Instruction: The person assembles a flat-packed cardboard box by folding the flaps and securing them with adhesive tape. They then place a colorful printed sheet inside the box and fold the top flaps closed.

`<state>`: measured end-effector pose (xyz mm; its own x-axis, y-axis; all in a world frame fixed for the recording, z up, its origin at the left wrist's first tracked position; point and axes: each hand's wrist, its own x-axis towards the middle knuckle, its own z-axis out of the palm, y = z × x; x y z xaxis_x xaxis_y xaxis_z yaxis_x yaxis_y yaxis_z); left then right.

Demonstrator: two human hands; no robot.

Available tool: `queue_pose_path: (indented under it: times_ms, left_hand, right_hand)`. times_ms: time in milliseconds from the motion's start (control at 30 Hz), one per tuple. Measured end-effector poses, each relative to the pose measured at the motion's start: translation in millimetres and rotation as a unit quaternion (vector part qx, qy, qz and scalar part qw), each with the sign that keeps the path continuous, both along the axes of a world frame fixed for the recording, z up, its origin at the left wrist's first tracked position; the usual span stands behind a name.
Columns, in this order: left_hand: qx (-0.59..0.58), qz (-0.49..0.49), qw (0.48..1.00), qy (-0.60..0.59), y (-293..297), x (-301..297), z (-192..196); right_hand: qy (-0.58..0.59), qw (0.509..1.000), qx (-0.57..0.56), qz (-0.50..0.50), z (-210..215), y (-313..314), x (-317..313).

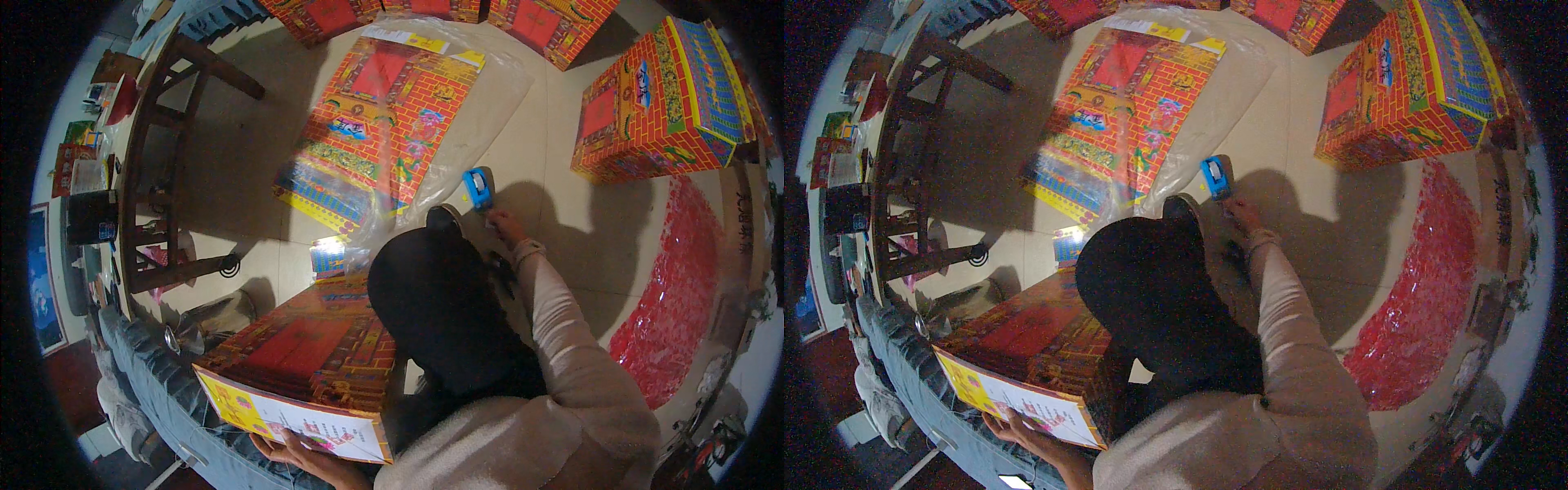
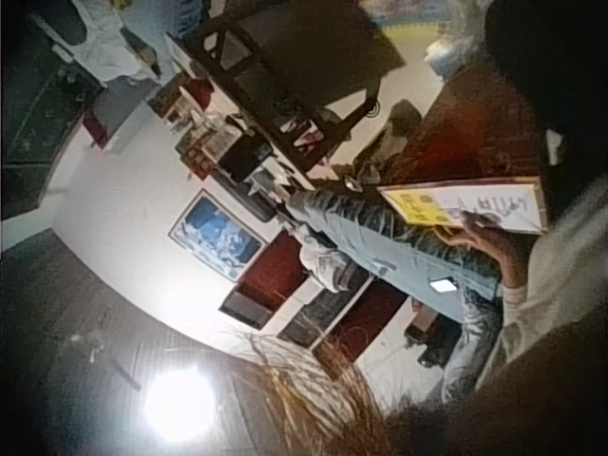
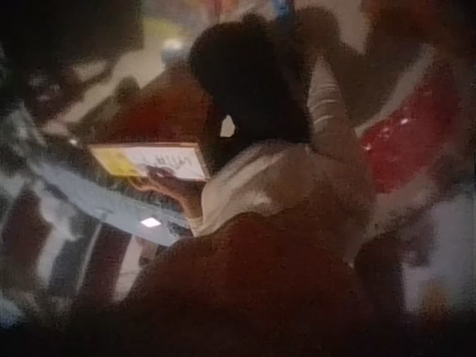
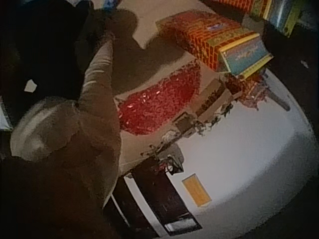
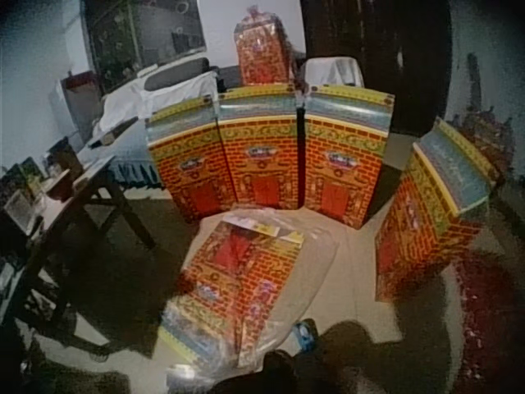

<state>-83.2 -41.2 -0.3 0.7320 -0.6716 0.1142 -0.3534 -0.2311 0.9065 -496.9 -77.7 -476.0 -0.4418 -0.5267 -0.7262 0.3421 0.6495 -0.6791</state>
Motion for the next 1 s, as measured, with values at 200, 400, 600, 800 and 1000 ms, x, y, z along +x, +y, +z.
queue_pose_path:
  times_ms: [200, 400, 600, 800, 1000]
  left_hand:
    - [0.025, 0.000, 1.000, 0.016, 6.7, -4.6, 3.5]
    - [0.012, -0.031, 0.999, 0.039, 11.8, 1.2, 0.7]
    - [-0.032, -0.077, 0.995, 0.046, 4.3, 16.5, -8.1]
    - [-0.088, -0.058, 0.994, 0.005, 13.5, 24.2, -10.3]
    - [-0.141, -0.066, 0.987, 0.043, 12.5, 24.5, -12.9]
  right_hand:
    - [0.033, 0.997, -0.069, -0.008, -26.5, 0.9, -5.9]
    - [0.154, 0.978, -0.065, 0.122, -61.0, -14.0, -3.8]
    - [0.180, 0.958, -0.079, 0.211, -16.2, -16.4, -25.5]
    - [0.157, 0.943, -0.149, 0.255, 98.4, -65.6, -15.9]
    - [0.059, 0.913, -0.342, 0.217, 329.7, -116.7, 32.3]
